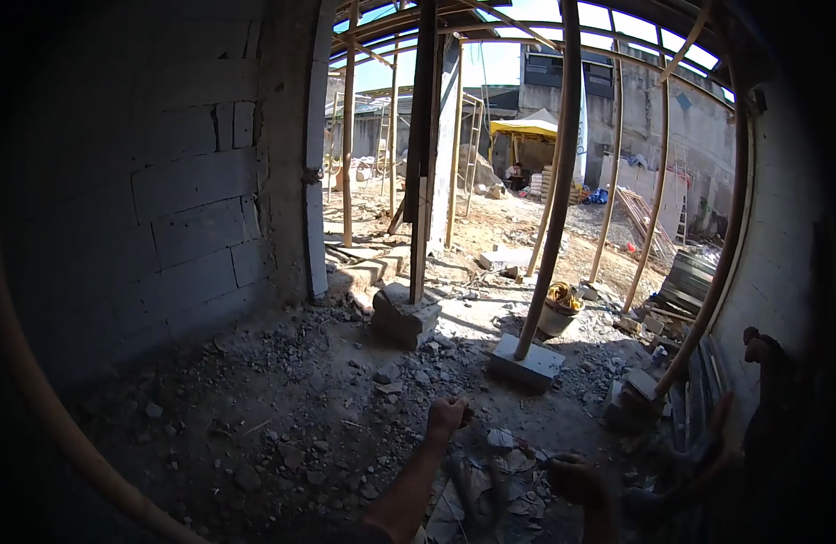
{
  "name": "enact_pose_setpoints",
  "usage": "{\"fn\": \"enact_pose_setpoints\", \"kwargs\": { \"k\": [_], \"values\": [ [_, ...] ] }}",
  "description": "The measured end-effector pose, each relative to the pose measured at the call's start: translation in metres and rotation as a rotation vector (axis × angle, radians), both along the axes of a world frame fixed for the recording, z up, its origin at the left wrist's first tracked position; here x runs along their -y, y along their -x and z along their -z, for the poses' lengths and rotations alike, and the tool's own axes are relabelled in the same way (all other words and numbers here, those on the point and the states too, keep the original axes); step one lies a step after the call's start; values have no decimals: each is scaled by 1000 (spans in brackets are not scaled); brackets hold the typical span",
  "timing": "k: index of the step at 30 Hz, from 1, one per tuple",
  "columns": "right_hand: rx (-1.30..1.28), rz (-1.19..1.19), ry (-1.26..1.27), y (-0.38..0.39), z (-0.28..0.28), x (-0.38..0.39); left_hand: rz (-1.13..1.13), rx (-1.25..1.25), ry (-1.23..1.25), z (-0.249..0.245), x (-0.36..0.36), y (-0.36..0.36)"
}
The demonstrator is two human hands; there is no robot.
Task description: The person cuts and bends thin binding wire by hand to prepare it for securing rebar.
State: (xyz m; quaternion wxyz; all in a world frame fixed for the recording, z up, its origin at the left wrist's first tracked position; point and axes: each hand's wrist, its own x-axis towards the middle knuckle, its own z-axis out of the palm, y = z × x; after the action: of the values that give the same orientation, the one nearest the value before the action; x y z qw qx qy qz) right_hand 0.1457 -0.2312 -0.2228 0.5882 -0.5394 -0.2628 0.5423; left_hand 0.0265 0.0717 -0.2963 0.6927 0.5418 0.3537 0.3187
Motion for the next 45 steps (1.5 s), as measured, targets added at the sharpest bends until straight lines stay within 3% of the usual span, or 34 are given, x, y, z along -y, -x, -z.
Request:
{"fn": "enact_pose_setpoints", "kwargs": {
  "k": [2,3,5,7,8,10,12,15,18,19,22,25,28,31,34,37,39,41,43,45],
  "values": [
    [358,-302,389,28,7,-6,14,0,23,4,1,-10],
    [423,-528,435,31,33,-12,66,13,11,-5,8,-9],
    [453,-530,525,-7,139,-10,195,0,-34,-37,33,1],
    [798,-386,598,-14,143,2,315,-3,-87,-49,47,3],
    [1123,-228,616,-23,131,12,358,20,-108,-48,49,3],
    [989,299,585,-50,122,30,395,-58,-143,-61,53,16],
    [639,599,423,-54,83,34,411,-97,-161,-49,48,12],
    [116,497,62,-42,27,42,282,-88,-136,-32,36,9],
    [144,226,91,-23,5,48,183,-69,-103,-26,27,4],
    [78,31,160,-25,7,49,171,-57,-73,-25,26,2],
    [518,-427,604,15,3,19,214,-13,-16,-26,25,-1],
    [686,-427,811,17,55,11,362,60,50,-38,41,0],
    [732,165,712,-5,82,26,472,48,41,-43,47,3],
    [618,442,545,-21,72,33,530,62,93,-52,45,10],
    [337,334,486,-15,53,38,470,289,182,-64,45,17],
    [244,168,541,1,36,29,388,390,234,-79,57,16],
    [371,88,485,7,43,24,402,451,210,-77,67,7],
    [259,110,543,20,32,12,423,505,199,-73,80,-3],
    [628,-64,333,10,54,13,475,575,210,-62,88,-14],
    [499,-8,234,5,66,10,430,603,219,-63,95,-18]
  ]
}}
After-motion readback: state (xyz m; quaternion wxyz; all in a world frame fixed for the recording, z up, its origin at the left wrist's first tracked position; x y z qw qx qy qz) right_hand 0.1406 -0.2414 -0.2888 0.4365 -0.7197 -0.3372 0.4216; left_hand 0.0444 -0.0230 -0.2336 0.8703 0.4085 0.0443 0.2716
